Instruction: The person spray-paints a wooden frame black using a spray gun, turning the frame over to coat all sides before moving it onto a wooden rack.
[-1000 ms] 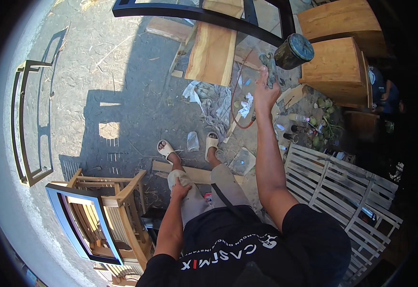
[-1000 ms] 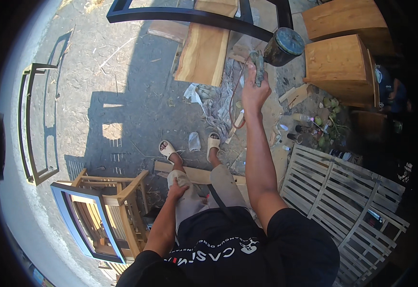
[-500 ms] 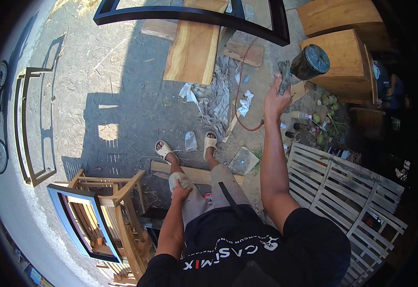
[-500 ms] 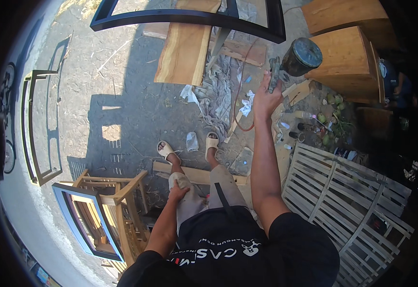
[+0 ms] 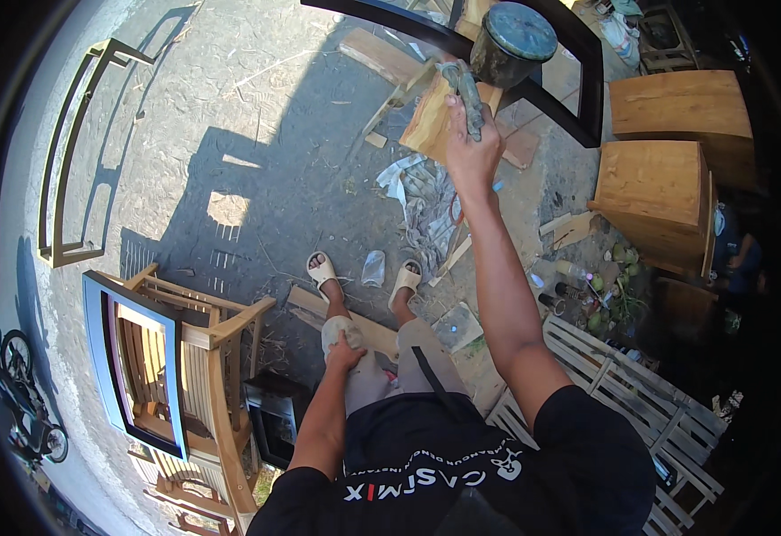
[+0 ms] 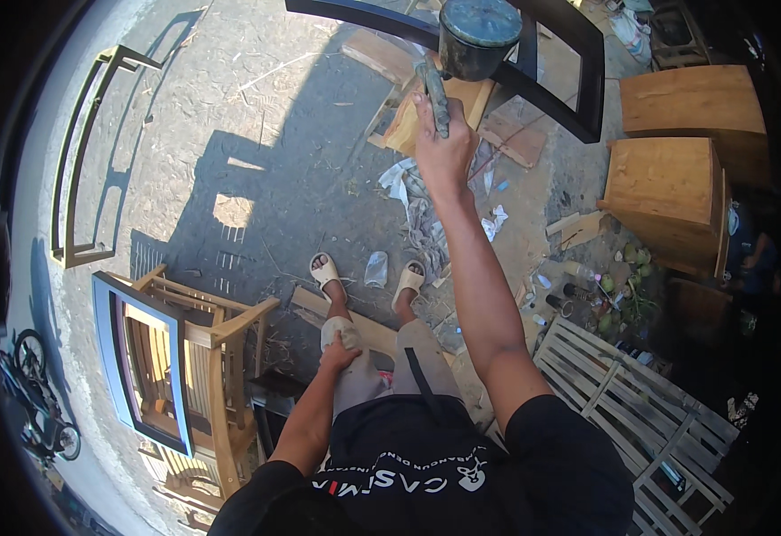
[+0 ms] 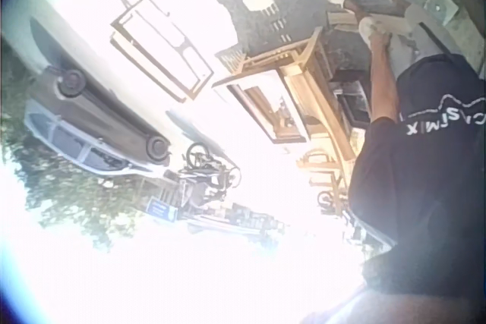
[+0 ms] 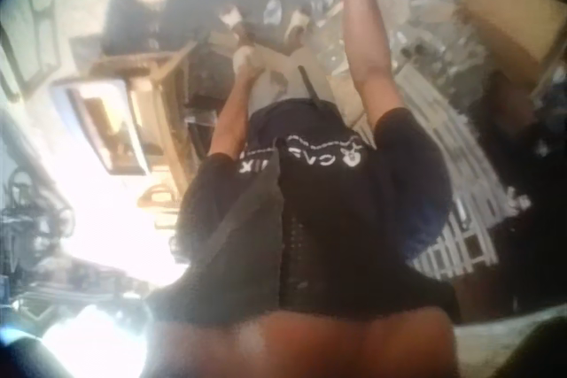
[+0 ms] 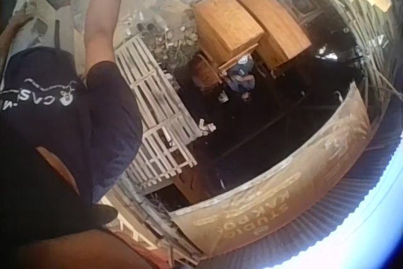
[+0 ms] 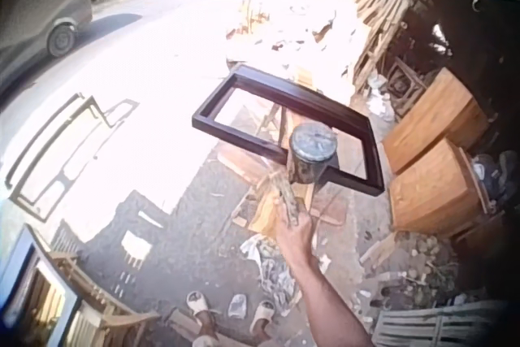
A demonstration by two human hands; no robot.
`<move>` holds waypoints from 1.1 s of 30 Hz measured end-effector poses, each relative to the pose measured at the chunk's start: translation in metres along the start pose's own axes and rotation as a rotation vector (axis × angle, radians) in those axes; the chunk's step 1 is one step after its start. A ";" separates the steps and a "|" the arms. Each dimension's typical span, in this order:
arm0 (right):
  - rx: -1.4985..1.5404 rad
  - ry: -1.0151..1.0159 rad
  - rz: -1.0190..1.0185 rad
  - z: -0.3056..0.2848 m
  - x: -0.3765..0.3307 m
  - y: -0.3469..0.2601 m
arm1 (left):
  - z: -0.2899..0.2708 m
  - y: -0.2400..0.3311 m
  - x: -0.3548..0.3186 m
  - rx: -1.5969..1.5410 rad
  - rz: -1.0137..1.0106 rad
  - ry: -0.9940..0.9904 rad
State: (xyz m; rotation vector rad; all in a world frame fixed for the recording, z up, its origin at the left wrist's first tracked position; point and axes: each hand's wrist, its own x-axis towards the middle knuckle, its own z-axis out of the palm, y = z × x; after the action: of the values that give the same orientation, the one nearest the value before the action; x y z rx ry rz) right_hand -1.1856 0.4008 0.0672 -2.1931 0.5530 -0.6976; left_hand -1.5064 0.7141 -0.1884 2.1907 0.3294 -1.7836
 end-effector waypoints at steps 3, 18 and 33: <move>0.015 -0.130 0.063 0.025 0.005 -0.041 | -0.001 -0.007 0.000 -0.063 0.000 0.000; 0.119 -0.197 -0.218 0.128 0.032 -0.120 | -0.020 -0.029 0.001 -0.091 0.022 0.006; 0.467 -0.281 -0.079 -0.035 -0.078 -0.058 | -0.030 -0.052 0.025 -0.151 0.320 0.281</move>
State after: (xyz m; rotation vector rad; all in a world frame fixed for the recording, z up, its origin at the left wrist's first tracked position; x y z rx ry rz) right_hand -1.2566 0.4633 0.1076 -1.8334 0.1391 -0.4868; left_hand -1.4926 0.7731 -0.2114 2.2368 0.1545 -1.2483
